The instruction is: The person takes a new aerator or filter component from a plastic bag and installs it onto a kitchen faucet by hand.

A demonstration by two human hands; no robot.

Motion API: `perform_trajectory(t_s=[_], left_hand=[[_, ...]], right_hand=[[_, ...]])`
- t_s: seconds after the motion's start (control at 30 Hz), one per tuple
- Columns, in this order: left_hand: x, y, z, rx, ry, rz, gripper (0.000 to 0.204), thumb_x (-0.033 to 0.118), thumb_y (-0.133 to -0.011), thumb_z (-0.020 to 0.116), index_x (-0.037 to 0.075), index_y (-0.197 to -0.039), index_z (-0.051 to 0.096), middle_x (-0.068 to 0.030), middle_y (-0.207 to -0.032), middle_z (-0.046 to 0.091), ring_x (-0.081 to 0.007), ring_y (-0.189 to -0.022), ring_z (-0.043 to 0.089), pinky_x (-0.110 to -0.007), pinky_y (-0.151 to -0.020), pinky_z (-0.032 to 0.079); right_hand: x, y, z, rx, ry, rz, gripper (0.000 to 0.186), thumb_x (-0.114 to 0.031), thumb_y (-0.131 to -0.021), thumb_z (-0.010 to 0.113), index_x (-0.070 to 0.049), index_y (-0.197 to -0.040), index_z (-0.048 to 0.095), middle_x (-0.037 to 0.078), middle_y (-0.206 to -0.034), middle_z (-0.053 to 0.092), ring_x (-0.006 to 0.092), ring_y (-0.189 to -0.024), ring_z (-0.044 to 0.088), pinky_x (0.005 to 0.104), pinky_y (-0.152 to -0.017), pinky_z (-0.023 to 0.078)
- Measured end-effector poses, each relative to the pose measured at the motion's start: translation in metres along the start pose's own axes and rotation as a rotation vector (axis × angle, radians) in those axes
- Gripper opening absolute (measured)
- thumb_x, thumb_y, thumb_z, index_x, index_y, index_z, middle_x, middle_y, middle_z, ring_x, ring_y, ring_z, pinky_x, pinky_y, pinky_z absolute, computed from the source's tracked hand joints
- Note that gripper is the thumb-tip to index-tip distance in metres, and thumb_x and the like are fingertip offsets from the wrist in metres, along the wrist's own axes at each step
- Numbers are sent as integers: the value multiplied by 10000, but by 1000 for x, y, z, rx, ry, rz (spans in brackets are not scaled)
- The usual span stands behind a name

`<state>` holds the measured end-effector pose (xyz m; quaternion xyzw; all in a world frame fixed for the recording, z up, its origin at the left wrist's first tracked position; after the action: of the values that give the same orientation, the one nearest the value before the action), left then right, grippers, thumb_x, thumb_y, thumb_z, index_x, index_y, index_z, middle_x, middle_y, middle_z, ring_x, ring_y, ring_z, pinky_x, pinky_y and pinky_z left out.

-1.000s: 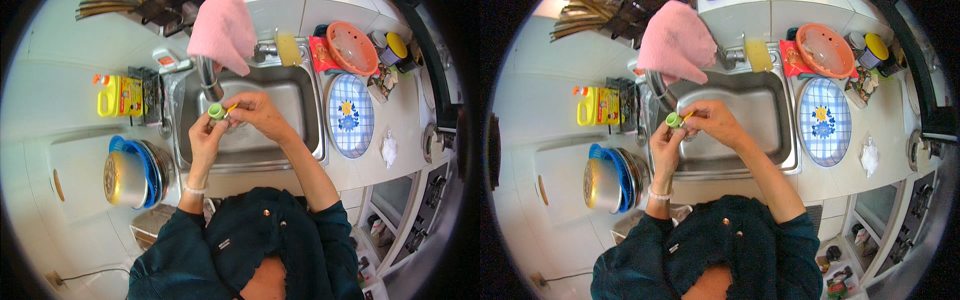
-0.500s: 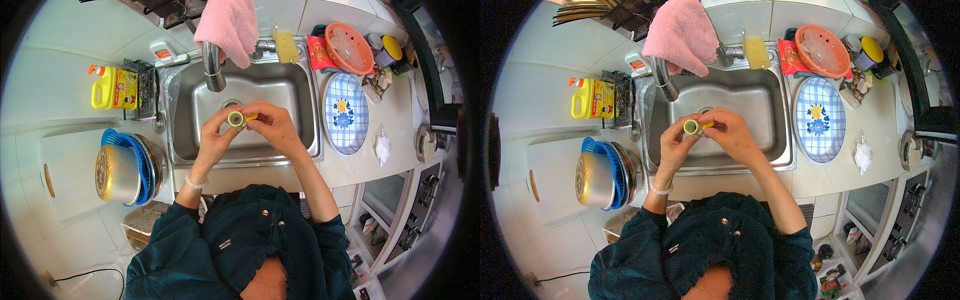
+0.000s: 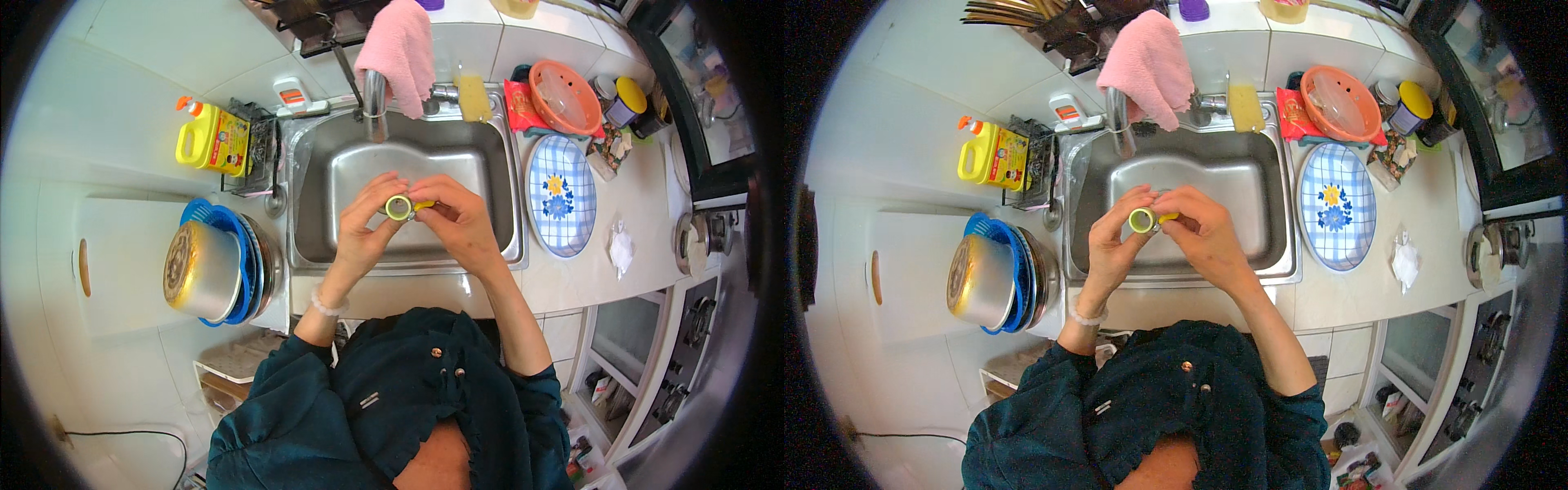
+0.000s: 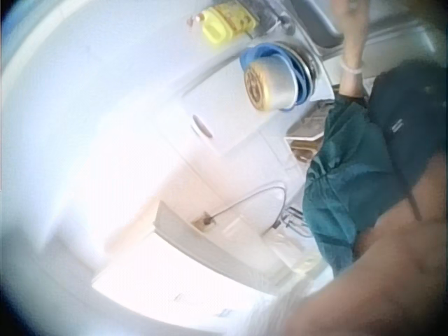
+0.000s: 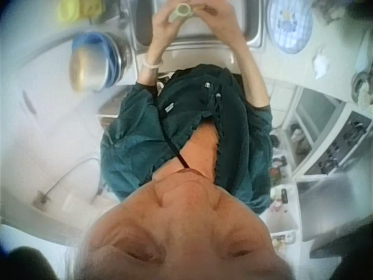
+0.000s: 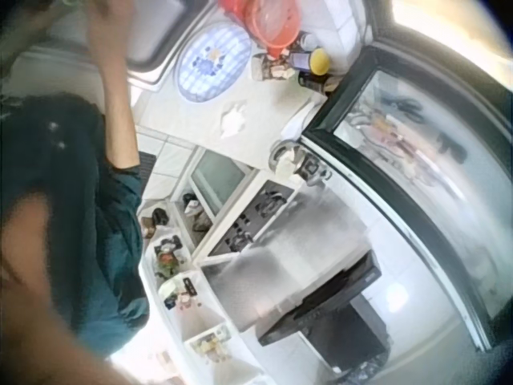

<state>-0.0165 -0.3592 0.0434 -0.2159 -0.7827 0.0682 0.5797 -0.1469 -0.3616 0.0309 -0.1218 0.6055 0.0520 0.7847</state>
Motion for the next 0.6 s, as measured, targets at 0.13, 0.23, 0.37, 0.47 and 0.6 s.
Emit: perform_trajectory(t_s=[0.13,0.23,0.37,0.47,0.6], left_hand=[[17,2,-3,46,-27,44,369,-42,-755,671,9,-1116,609,-126,-1155,617,-295,-1191,510,-390,-1006,390],[28,4,-5,80,-63,56,366,-27,-758,676,9,-1116,607,-129,-1155,618,-297,-1190,512,-392,-1005,391],[39,3,-2,120,-74,82,369,-26,-758,675,11,-1119,606,-127,-1160,617,-301,-1192,510,-393,-1003,394],[44,4,2,143,-75,68,372,-30,-756,674,14,-1120,606,-126,-1166,615,-300,-1194,509,-394,-1003,396],[47,3,7,178,-34,44,353,-28,-755,670,14,-1101,616,-134,-1148,623,-307,-1180,521,-387,-977,414]], right_hand=[[-16,3,5,-23,-4,-15,214,89,-807,556,16,-991,635,64,-1032,557,86,-844,557,193,-671,455],[-26,4,7,-61,6,-35,217,91,-807,555,16,-994,634,64,-1036,557,83,-821,554,193,-660,454],[-35,2,4,-101,77,-58,209,86,-800,564,18,-984,637,55,-1024,570,68,-775,535,190,-626,434],[-41,3,1,-121,137,-59,203,78,-796,574,16,-978,639,51,-1005,581,63,-749,521,192,-604,418],[-49,4,-3,-134,171,-104,205,72,-791,579,9,-977,640,65,-990,590,88,-744,531,206,-605,422]])
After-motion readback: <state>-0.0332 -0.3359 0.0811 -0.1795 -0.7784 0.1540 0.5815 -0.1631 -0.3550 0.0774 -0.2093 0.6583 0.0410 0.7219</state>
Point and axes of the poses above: each hand's wrist, its own y-axis away from the middle knuckle, its own z-axis out of the palm, x = y × z, the point moved 9 cm from there along -y, towards the middle knuckle
